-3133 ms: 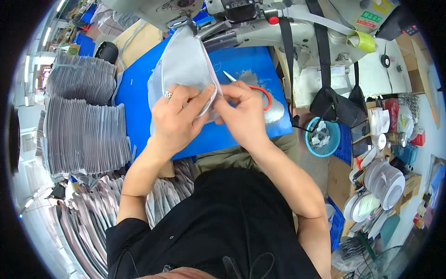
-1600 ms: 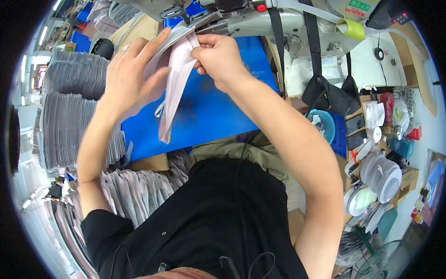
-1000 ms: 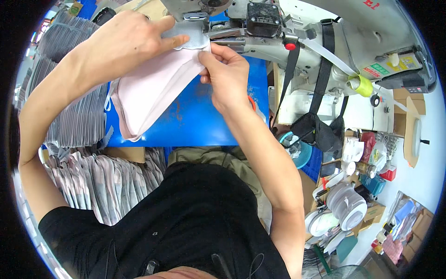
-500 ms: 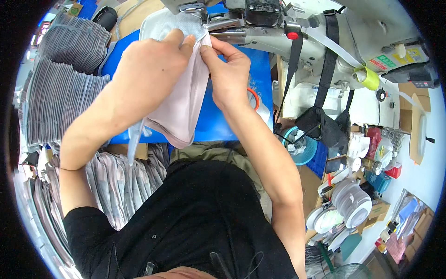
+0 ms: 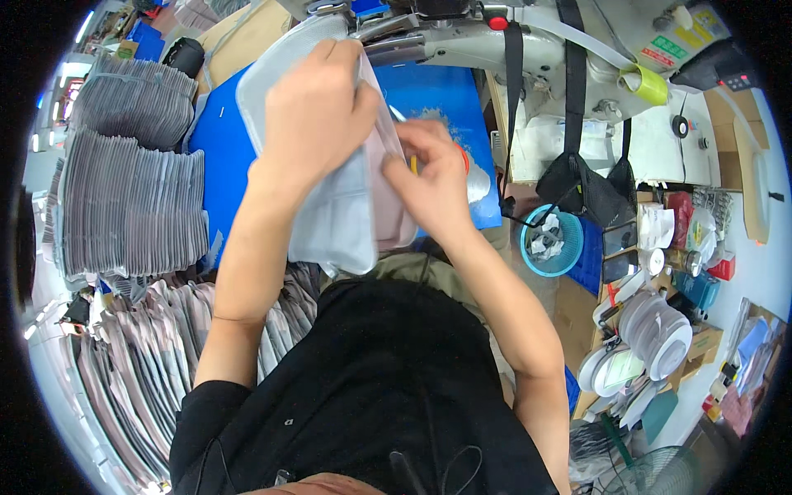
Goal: Sewing mesh pockets onto fabric pouches using an industrial sewing machine and trimming threads with scissors.
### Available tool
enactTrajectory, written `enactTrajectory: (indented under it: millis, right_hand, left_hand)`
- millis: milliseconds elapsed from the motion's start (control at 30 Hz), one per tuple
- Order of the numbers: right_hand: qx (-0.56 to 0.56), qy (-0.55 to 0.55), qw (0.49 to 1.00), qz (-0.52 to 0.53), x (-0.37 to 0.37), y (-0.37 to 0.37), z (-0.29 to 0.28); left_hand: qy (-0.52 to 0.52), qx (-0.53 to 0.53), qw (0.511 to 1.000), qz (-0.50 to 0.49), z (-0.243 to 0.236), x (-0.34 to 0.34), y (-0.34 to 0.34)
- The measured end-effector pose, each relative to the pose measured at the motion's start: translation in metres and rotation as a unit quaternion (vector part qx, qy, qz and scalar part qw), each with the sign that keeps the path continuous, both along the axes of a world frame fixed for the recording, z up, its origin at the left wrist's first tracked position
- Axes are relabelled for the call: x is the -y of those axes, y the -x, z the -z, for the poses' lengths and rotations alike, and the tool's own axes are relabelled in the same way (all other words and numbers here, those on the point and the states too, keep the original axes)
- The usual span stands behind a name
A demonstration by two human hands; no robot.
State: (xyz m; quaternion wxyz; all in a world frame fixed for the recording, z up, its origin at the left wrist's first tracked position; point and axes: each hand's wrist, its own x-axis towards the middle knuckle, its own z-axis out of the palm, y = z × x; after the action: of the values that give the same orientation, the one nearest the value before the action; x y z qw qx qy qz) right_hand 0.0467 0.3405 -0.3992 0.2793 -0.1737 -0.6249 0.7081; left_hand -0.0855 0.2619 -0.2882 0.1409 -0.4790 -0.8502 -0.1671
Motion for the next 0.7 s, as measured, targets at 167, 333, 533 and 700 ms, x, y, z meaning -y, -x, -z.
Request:
enactTrajectory:
  millis: [167, 333, 533, 700]
  right_hand:
    - [0.122, -0.014, 0.992, -0.001, 0.019, -0.061, -0.008]
    - [0.097, 0.103, 0.989, -0.045, 0.030, -0.073, -0.024]
    - [0.033, 0.171, 0.984, -0.026, 0.040, -0.063, -0.029]
    - [0.010, 0.208, 0.977, -0.036, 0.031, -0.032, -0.032]
  left_hand:
    - [-0.043, 0.095, 0.980, 0.170, 0.033, 0.077, -0.067]
    - [-0.110, 0.040, 0.972, 0.203, 0.061, 0.101, -0.087]
    - [-0.134, 0.000, 0.961, 0.244, 0.029, 0.082, -0.078]
    - [-0.085, -0.027, 0.962, 0.259, 0.010, 0.068, -0.049]
